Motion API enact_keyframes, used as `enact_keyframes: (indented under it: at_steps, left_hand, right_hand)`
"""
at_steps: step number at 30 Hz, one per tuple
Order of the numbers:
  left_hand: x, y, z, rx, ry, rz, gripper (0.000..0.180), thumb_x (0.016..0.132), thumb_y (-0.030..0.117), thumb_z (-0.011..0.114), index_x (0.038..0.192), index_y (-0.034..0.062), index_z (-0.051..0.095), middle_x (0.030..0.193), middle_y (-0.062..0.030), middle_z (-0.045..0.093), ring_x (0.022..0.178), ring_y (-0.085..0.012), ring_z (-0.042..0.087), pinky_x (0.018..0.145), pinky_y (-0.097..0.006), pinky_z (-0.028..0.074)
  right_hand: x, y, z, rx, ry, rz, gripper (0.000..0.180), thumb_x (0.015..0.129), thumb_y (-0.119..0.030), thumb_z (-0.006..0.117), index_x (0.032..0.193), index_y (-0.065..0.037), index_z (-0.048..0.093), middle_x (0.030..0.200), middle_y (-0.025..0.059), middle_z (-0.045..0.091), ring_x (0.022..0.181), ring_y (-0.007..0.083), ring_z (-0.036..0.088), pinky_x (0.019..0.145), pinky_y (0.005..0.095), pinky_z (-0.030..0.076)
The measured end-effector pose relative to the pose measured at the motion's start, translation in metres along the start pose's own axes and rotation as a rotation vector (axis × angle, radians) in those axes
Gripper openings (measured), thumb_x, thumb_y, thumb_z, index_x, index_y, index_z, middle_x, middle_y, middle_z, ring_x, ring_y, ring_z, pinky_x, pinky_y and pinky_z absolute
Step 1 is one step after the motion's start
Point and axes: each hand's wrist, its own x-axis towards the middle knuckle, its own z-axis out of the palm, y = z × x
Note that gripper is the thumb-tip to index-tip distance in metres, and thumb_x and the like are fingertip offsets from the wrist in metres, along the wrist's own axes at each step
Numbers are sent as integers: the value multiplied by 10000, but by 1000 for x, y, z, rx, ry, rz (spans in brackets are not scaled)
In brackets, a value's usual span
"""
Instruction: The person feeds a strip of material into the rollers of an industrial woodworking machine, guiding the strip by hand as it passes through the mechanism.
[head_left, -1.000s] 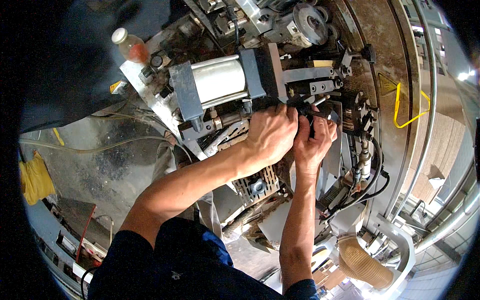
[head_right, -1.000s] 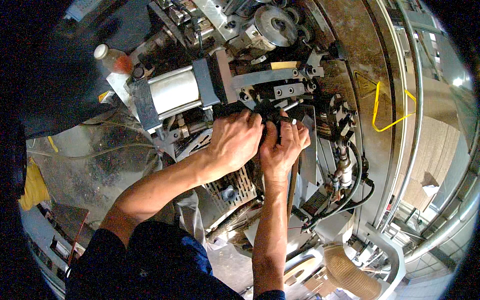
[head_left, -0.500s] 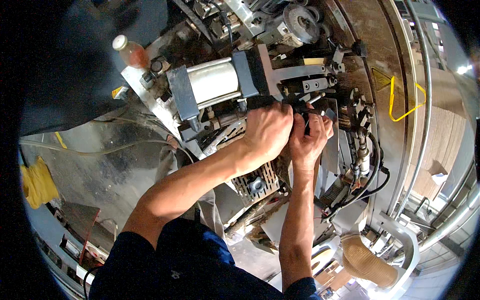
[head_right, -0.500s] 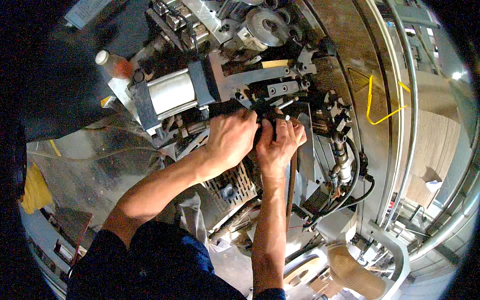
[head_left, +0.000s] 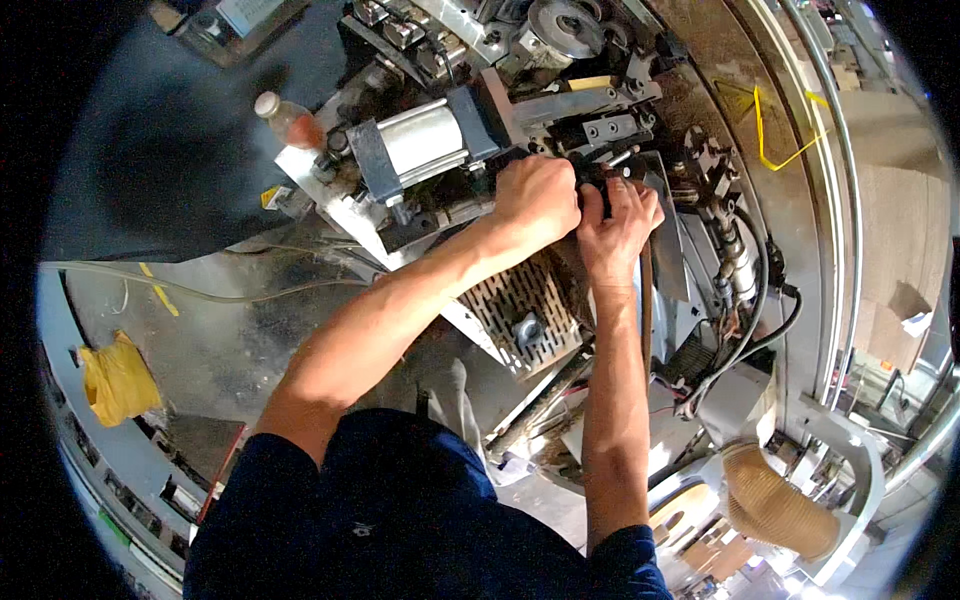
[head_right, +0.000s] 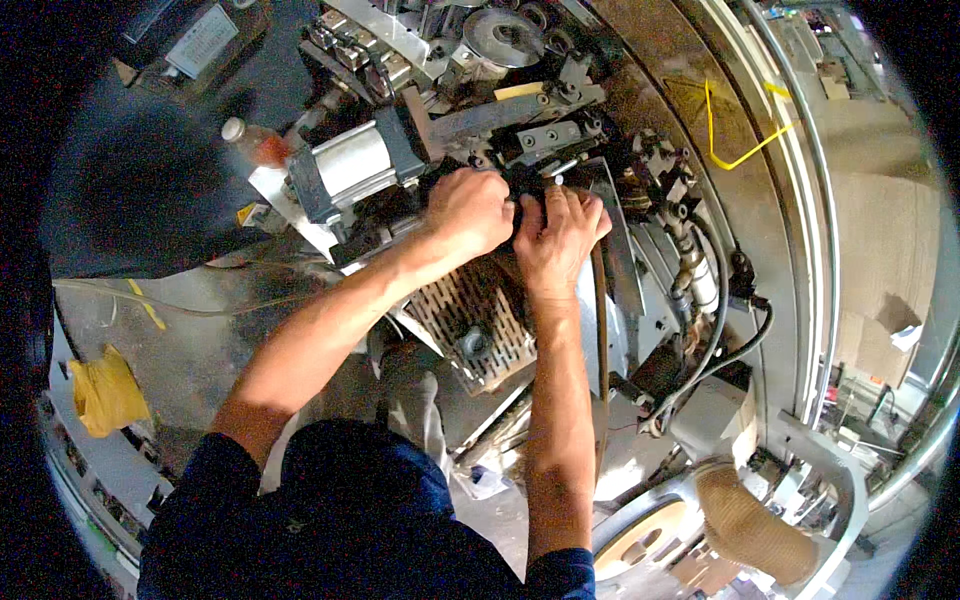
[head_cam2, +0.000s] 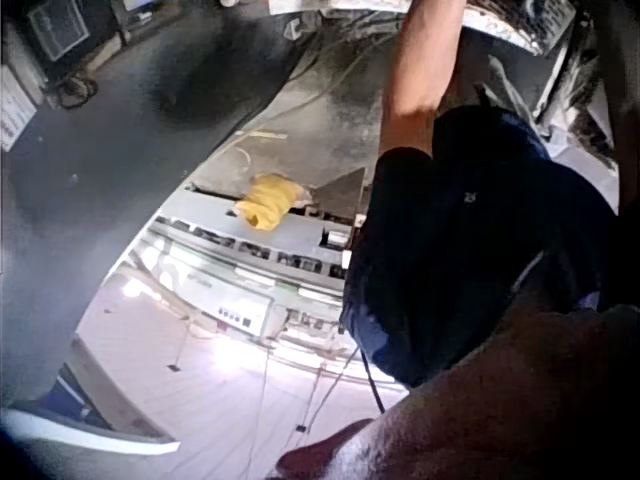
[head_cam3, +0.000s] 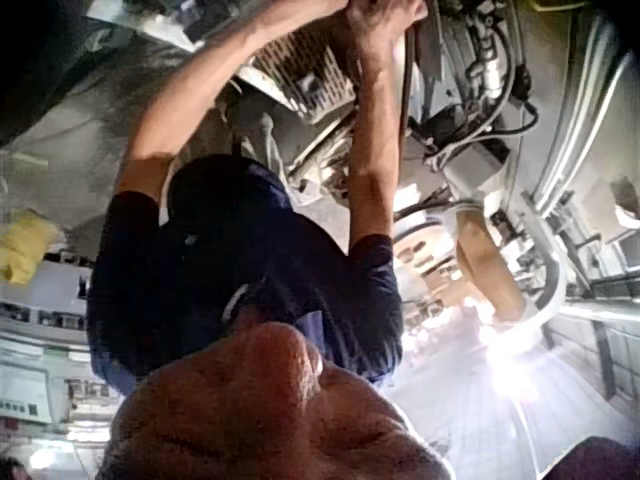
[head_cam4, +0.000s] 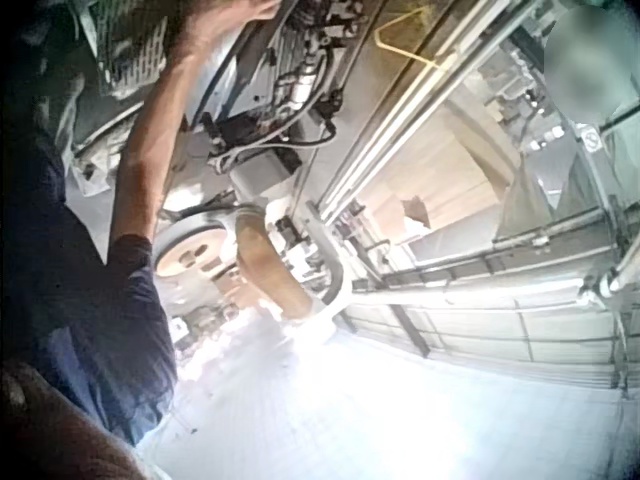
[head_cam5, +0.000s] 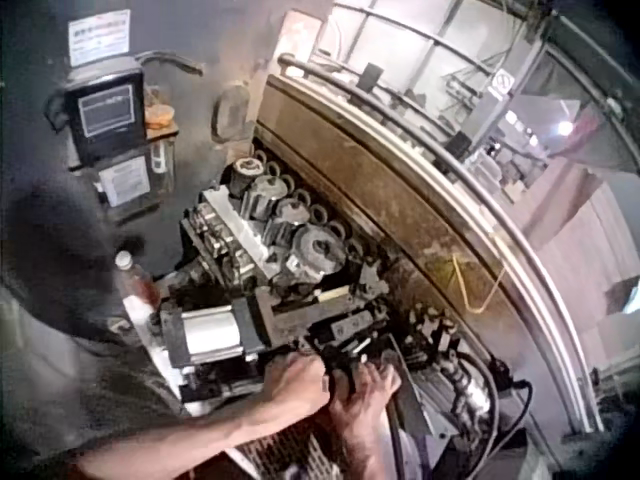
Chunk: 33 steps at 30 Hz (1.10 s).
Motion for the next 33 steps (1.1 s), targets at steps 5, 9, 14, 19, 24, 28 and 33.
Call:
enact_keyframes:
  at_steps: [5, 9, 14, 19, 24, 28, 33]
  left_hand:
    - [-10, 3, 9, 182, 33, 100, 181, 805, 170, 687, 700, 30, 735, 683, -215, 683, 691, -391, 718, 674, -495, 584]
    - [-11, 5, 6, 191, 42, 105, 222, 866, 195, 667, 736, 23, 718, 696, -227, 687, 682, -400, 715, 644, -506, 578]
    - [-38, -1, 0, 119, 91, 83, 293, 940, 242, 644, 1090, -9, 646, 876, -217, 698, 764, -403, 700, 660, -502, 570]
    - [-119, -34, -1, -80, 228, 241, 350, 950, 233, 659, 1219, 13, 624, 968, -182, 654, 784, -377, 674, 672, -463, 564]
    - [-205, -91, -8, -183, -2, 165, 210, 952, 211, 646, 1102, 64, 663, 935, -122, 667, 698, -302, 670, 598, -388, 557]
    - [-229, -132, -7, -200, 26, 72, 201, 953, 217, 651, 1095, 81, 692, 943, -145, 704, 774, -333, 699, 656, -417, 571]
    - [-224, -186, -12, -159, 73, -31, 225, 951, 225, 679, 1120, 84, 726, 875, -161, 733, 722, -326, 713, 663, -408, 581]
  right_hand:
    - [-2, 5, 1, 29, 26, -9, 298, 855, -215, 704, 1081, -21, 711, 994, 119, 708, 1030, 340, 570, 969, 489, 368]
    - [-2, 7, 2, 14, 37, -1, 272, 867, -223, 716, 1056, -28, 714, 1002, 108, 714, 1042, 339, 582, 979, 485, 368]
    - [-3, 2, 0, -48, -1, 23, 300, 909, -272, 680, 1100, -43, 718, 1043, 109, 722, 1059, 339, 584, 985, 497, 378]
    - [-4, 2, -1, -54, -11, 4, 302, 920, -267, 690, 1098, -24, 701, 1058, 133, 711, 1068, 348, 582, 1000, 502, 373]
    - [-13, 8, -13, 55, 40, -7, 359, 910, -218, 717, 1202, -14, 671, 1186, 174, 675, 1131, 376, 565, 1006, 483, 418]
    - [-47, 27, -45, -50, 99, 20, 329, 942, -141, 679, 1253, -34, 666, 1267, 169, 649, 1112, 377, 605, 968, 470, 461]
    - [-70, 56, -64, -222, 143, -31, 363, 951, -191, 672, 1287, -55, 650, 1229, 180, 653, 1106, 381, 603, 951, 481, 467]
